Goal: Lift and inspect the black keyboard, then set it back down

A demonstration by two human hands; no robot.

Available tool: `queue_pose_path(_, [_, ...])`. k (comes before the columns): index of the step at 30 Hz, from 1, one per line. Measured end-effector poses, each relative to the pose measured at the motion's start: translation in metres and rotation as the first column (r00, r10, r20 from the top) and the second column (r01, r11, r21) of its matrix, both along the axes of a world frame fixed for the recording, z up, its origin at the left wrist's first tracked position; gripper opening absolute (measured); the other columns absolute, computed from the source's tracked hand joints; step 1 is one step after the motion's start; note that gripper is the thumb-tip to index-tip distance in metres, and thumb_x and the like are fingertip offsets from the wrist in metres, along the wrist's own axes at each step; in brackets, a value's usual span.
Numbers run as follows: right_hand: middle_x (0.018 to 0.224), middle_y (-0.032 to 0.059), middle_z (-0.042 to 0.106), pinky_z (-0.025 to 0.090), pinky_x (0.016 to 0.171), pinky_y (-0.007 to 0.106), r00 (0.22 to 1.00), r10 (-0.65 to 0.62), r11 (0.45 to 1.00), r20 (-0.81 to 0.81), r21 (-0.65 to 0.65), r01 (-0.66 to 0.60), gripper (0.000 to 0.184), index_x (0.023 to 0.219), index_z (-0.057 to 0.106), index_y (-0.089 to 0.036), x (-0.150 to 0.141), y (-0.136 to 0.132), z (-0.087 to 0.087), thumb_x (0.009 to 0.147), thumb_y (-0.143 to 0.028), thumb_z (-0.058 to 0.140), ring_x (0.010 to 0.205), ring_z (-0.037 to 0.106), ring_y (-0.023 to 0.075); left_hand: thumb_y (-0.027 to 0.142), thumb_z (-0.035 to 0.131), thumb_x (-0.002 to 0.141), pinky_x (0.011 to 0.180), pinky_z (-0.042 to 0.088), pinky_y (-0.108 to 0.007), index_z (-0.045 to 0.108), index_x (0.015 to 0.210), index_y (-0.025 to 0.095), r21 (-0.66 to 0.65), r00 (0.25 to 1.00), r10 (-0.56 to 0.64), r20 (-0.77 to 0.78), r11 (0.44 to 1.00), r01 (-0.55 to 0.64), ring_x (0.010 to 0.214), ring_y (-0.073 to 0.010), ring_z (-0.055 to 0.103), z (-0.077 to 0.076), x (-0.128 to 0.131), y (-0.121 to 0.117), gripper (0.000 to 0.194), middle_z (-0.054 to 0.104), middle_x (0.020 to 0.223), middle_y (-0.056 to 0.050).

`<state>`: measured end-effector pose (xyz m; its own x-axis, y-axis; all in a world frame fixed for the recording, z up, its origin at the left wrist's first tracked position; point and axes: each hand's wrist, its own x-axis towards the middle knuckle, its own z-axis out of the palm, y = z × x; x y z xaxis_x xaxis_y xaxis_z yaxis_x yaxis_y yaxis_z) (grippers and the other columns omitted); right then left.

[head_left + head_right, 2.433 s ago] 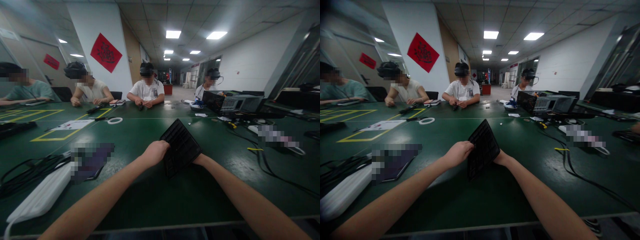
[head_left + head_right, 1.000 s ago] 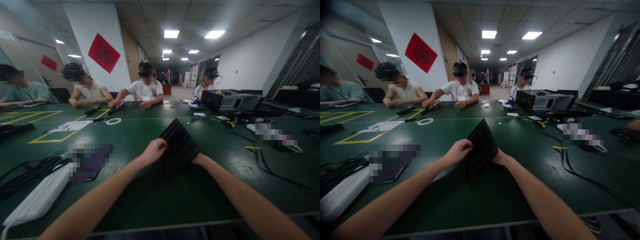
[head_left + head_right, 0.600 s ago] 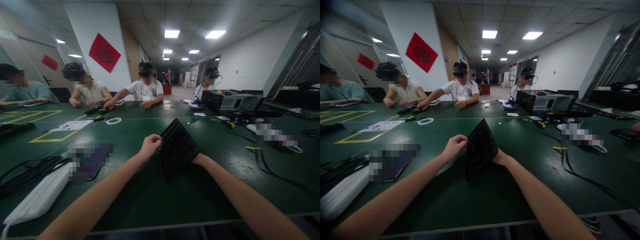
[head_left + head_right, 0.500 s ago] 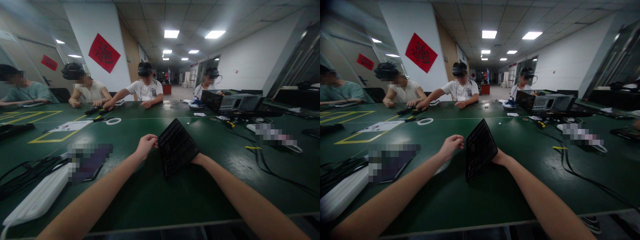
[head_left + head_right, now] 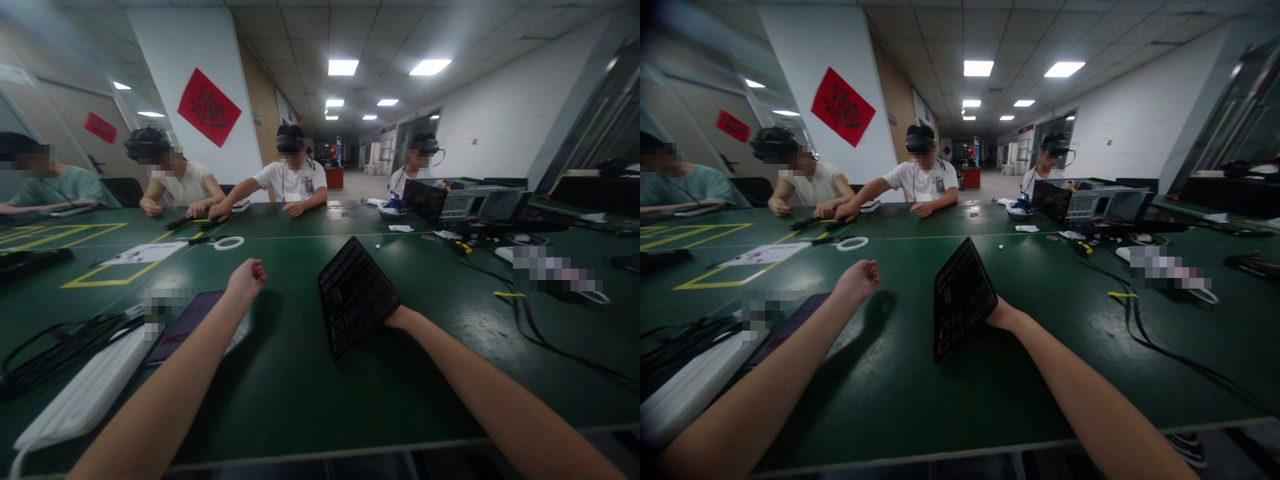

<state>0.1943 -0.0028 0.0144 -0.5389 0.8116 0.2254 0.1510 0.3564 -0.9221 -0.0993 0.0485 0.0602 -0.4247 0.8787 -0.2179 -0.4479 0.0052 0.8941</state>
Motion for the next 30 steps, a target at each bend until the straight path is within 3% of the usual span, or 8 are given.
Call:
queue_pose_path(3, [0.125, 0.0005, 0.051, 0.029, 0.105, 0.043, 0.999, -0.028, 0.999, 0.016, 0.047, 0.027, 0.043, 0.117, 0.05, -0.029, 0.001, 0.001, -0.002, 0.075, -0.025, 0.057, 0.115, 0.046, 0.0204, 0.014, 0.06, 0.062, 0.035, 0.021, -0.014, 0.056, 0.068, 0.01, 0.022, 0.946, -0.234, -0.226, 0.969, 0.245, 0.042, -0.0049, 0.035, -0.004, 0.023, -0.01, 0.008, 0.043, 0.054, 0.003])
queue_pose_path(6, [0.121, -0.0001, 0.055, 0.031, 0.103, 0.043, 0.999, 0.005, 0.998, -0.034, 0.06, -0.003, 0.038, 0.114, 0.052, -0.03, 0.0, 0.003, -0.006, 0.077, -0.029, 0.054, 0.112, 0.049, 0.0194, 0.025, 0.069, 0.057, 0.044, 0.03, -0.017, 0.062, 0.083, 0.012, -0.045, 0.566, -0.456, -0.687, 0.804, 0.592, 0.053, -0.0081, 0.043, -0.01, 0.055, -0.027, 0.03, 0.049, 0.062, 0.002])
queue_pose_path(8, [0.119, -0.0005, 0.056, 0.032, 0.103, 0.043, 0.997, 0.032, 0.998, -0.077, 0.056, -0.028, 0.037, 0.114, 0.052, -0.03, -0.001, 0.005, -0.01, 0.077, -0.032, 0.053, 0.111, 0.05, 0.0187, 0.032, 0.07, 0.055, 0.053, 0.037, -0.022, 0.061, 0.094, 0.014, -0.139, 0.288, -0.441, -0.85, 0.714, 0.686, 0.062, -0.012, 0.048, -0.015, 0.074, -0.038, 0.044, 0.053, 0.069, 0.0])
queue_pose_path(11, [0.118, 0.0006, 0.057, 0.033, 0.102, 0.044, 0.994, 0.028, 0.999, -0.102, 0.038, -0.024, 0.038, 0.114, 0.052, -0.029, -0.001, 0.008, -0.015, 0.076, -0.033, 0.055, 0.11, 0.051, 0.0191, 0.04, 0.069, 0.056, 0.065, 0.041, -0.028, 0.058, 0.103, 0.014, -0.181, 0.112, -0.353, -0.929, 0.697, 0.694, 0.075, -0.0174, 0.051, -0.024, 0.087, -0.045, 0.055, 0.056, 0.084, -0.006])
queue_pose_path(17, [0.113, 0.0013, 0.059, 0.035, 0.1, 0.045, 0.999, 0.03, 0.998, -0.037, 0.054, -0.028, 0.036, 0.109, 0.056, -0.027, 0.004, 0.011, -0.018, 0.074, -0.035, 0.057, 0.106, 0.053, 0.0197, 0.04, 0.065, 0.061, 0.065, 0.041, -0.028, 0.059, 0.096, 0.013, -0.106, 0.072, -0.21, -0.975, 0.728, 0.677, 0.075, -0.0173, 0.05, -0.037, 0.092, -0.041, 0.044, 0.055, 0.085, -0.006])
queue_pose_path(22, [0.115, 0.0038, 0.056, 0.032, 0.1, 0.045, 0.994, -0.016, 0.986, 0.108, 0.169, -0.003, 0.036, 0.11, 0.054, -0.026, 0.007, 0.015, -0.019, 0.076, -0.036, 0.053, 0.109, 0.048, 0.021, 0.038, 0.066, 0.057, 0.06, 0.038, -0.025, 0.06, 0.075, 0.014, 0.042, 0.097, -0.023, -0.995, 0.783, 0.621, 0.068, -0.015, 0.048, -0.029, 0.09, -0.033, 0.03, 0.051, 0.073, -0.002])
queue_pose_path(27, [0.118, 0.0093, 0.05, 0.03, 0.099, 0.045, 0.92, -0.101, 0.943, 0.379, 0.331, -0.033, 0.051, 0.12, 0.048, -0.02, 0.009, 0.014, -0.012, 0.072, -0.035, 0.059, 0.115, 0.038, 0.0242, 0.045, 0.058, 0.062, 0.054, 0.036, -0.025, 0.061, 0.075, 0.014, 0.026, 0.214, -0.025, -0.977, 0.972, 0.234, 0.062, -0.017, 0.051, 0.001, 0.031, -0.001, 0.033, 0.055, 0.065, -0.002])
queue_pose_path(30, [0.118, 0.0073, 0.048, 0.03, 0.099, 0.043, 0.903, -0.089, 0.954, 0.419, 0.297, -0.044, 0.048, 0.121, 0.046, -0.025, 0.01, 0.011, -0.008, 0.075, -0.035, 0.057, 0.115, 0.036, 0.0223, 0.052, 0.052, 0.065, 0.055, 0.036, -0.026, 0.063, 0.072, 0.013, -0.161, 0.054, -0.157, -0.986, 0.984, -0.07, 0.066, -0.0212, 0.055, 0.022, -0.029, 0.019, 0.041, 0.06, 0.068, -0.006])
